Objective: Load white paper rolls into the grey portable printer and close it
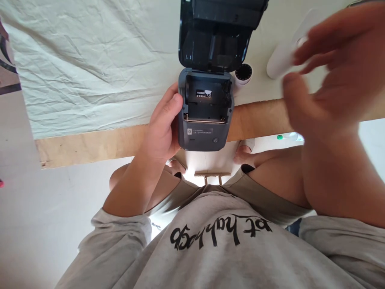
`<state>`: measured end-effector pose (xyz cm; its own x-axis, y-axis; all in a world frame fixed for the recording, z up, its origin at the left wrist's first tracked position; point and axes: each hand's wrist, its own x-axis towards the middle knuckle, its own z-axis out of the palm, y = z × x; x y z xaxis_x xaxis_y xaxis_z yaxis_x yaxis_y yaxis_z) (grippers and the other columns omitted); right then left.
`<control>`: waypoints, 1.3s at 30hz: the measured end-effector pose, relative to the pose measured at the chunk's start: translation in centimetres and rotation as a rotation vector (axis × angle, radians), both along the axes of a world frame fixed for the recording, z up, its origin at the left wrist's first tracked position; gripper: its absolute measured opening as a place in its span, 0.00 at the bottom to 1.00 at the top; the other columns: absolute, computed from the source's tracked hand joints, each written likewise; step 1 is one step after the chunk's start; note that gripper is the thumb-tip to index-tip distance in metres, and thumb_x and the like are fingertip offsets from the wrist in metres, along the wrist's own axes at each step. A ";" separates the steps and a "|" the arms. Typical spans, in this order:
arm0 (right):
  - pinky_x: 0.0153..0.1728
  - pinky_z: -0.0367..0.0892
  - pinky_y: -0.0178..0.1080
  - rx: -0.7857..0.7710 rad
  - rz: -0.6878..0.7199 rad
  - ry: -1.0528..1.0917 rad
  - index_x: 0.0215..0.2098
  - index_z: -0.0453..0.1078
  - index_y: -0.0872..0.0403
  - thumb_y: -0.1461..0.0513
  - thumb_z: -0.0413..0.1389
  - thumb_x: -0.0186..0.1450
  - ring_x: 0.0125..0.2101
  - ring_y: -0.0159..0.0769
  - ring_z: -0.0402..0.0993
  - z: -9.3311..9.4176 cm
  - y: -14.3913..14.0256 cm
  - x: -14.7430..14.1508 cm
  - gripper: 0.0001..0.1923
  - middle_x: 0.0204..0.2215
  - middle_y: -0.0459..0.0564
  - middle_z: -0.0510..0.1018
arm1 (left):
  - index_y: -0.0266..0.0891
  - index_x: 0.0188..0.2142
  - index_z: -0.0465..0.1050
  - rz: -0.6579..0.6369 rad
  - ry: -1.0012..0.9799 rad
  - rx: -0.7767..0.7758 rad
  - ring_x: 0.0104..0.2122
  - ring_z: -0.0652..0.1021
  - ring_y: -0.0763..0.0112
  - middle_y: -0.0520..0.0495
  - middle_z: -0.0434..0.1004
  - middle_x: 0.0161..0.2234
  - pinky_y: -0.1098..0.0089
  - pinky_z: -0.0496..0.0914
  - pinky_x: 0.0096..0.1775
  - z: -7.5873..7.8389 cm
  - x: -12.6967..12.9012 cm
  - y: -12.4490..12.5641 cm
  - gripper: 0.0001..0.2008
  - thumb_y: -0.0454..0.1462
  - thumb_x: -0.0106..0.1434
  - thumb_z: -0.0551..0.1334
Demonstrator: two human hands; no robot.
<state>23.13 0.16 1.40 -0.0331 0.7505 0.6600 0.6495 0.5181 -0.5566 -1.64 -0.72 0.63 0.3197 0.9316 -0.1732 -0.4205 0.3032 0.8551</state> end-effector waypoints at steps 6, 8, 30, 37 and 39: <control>0.28 0.62 0.41 -0.163 -0.361 -0.138 0.47 0.72 0.52 0.63 0.63 0.51 0.36 0.41 0.71 -1.6 1.3 3.0 0.24 0.44 0.58 0.74 | 0.43 0.42 0.73 -0.030 0.076 0.018 0.42 0.79 0.68 0.51 0.77 0.39 0.69 0.74 0.40 0.1 0.1 0.1 0.14 0.48 0.66 0.57; 0.29 0.65 0.41 -0.265 -0.349 -0.151 0.47 0.70 0.56 0.66 0.62 0.48 0.39 0.41 0.71 -1.7 1.8 2.6 0.27 0.46 0.62 0.72 | 0.43 0.42 0.74 -0.039 0.065 0.010 0.40 0.79 0.68 0.51 0.77 0.39 0.70 0.74 0.39 0.2 0.2 0.1 0.14 0.48 0.65 0.57; 0.36 0.64 0.40 -0.354 -0.260 -0.156 0.50 0.65 0.53 0.70 0.58 0.51 0.38 0.35 0.67 -1.4 1.6 1.8 0.27 0.43 0.49 0.72 | 0.43 0.44 0.74 -0.059 0.044 0.021 0.40 0.80 0.69 0.51 0.78 0.40 0.69 0.76 0.38 -0.2 0.0 0.3 0.15 0.48 0.65 0.58; 0.37 0.63 0.40 -0.366 -0.239 -0.226 0.44 0.71 0.56 0.73 0.53 0.53 0.40 0.38 0.67 -0.8 1.3 1.4 0.21 0.43 0.57 0.70 | 0.41 0.44 0.74 -0.058 0.023 0.024 0.39 0.80 0.71 0.50 0.79 0.40 0.71 0.76 0.37 -0.5 -0.1 0.4 0.16 0.48 0.64 0.59; 0.38 0.64 0.42 -0.356 -0.252 -0.232 0.44 0.72 0.59 0.67 0.56 0.56 0.44 0.42 0.67 -0.8 1.4 1.5 0.17 0.43 0.61 0.67 | 0.41 0.45 0.73 -0.072 0.016 0.025 0.39 0.80 0.70 0.49 0.79 0.41 0.69 0.76 0.37 -0.5 -0.1 0.5 0.16 0.48 0.64 0.59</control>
